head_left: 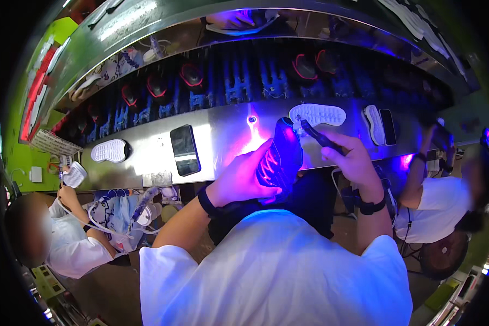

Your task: Applying adhesive or cleaner to shoe components on a production line using a brush or applicator.

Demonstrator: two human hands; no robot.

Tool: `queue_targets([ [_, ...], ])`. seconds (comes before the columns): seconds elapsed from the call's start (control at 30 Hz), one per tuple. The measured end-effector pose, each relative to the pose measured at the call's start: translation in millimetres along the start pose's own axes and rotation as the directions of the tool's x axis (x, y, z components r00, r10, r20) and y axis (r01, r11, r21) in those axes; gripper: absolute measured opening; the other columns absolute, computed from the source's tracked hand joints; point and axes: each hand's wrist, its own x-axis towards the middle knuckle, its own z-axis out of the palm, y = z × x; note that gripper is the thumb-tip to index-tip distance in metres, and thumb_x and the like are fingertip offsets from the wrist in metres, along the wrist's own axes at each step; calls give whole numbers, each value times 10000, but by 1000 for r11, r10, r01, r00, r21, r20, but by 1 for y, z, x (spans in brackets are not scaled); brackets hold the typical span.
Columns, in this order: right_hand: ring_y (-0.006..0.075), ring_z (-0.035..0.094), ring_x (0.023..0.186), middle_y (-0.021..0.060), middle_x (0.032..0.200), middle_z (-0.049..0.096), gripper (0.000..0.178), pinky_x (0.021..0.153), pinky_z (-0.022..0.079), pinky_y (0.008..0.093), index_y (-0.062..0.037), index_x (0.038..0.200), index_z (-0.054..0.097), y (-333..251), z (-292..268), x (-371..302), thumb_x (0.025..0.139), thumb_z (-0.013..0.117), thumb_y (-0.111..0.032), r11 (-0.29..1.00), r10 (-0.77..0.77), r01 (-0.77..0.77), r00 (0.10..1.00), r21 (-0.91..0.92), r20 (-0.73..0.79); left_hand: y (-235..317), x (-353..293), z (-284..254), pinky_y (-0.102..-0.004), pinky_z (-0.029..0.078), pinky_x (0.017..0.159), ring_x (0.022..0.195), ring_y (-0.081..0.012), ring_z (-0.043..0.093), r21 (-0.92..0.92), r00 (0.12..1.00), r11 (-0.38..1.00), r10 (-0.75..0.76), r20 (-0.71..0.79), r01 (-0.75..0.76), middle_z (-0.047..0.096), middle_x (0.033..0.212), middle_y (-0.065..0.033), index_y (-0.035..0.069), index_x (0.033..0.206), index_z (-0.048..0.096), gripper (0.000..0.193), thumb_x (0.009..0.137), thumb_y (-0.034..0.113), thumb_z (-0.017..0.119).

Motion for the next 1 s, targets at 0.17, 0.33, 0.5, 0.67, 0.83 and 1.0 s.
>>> queue_targets([
  [0.17, 117, 621, 935, 39, 1095, 687, 442, 852, 506, 281, -3, 1342, 594, 7, -11, -19, 907, 668, -15, 994, 77, -74, 997, 80, -28, 23, 10, 5, -385, 457, 1062, 1225, -265, 598, -174, 999, 985, -8, 36, 14, 591, 1338, -170, 2, 1518, 291, 1089, 679, 330, 903],
  [0.33, 93, 576, 768, 19, 950, 668, 436, 750, 499, 265, -24, 1339, 607, 14, -14, -29, 908, 675, -21, 992, 47, -51, 998, 112, 35, 28, 16, 16, -390, 421, 1085, 1217, -192, 552, -373, 986, 913, -148, 83, 168, 574, 1310, -102, -1, 1429, 422, 906, 691, 205, 906],
  [0.5, 84, 562, 738, 6, 906, 649, 431, 707, 489, 252, -26, 1340, 605, 43, -10, -32, 917, 682, -44, 987, 41, -42, 999, 154, 14, 23, 21, 25, -362, 474, 1026, 1140, -182, 611, -496, 948, 808, -295, 123, 316, 627, 1236, -103, -25, 1394, 436, 811, 741, 187, 869],
  [0.67, 75, 558, 731, -3, 893, 640, 407, 685, 483, 251, -16, 1321, 615, 63, 5, -34, 923, 688, -62, 971, 102, -85, 993, 223, -65, 19, 23, 32, -342, 492, 996, 1118, -169, 619, -652, 933, 680, -335, 131, 335, 627, 1228, -102, -34, 1365, 457, 694, 801, 147, 818],
  [0.83, 88, 576, 746, 14, 931, 648, 385, 689, 492, 253, -1, 1302, 622, 69, 9, -42, 923, 677, -41, 992, 88, -82, 994, 96, -62, 21, 21, 29, -333, 507, 977, 1102, -169, 629, -713, 906, 592, -395, 150, 377, 630, 1219, -100, -31, 1350, 471, 612, 845, 128, 778],
  [1.0, 87, 575, 751, 23, 933, 647, 401, 693, 487, 259, -4, 1317, 615, 53, 0, -72, 919, 657, -19, 960, 210, -216, 976, 177, 53, 8, 22, 25, -337, 505, 983, 1121, -179, 621, -737, 929, 593, -346, 128, 323, 615, 1246, -100, -13, 1417, 414, 654, 870, 132, 743],
])
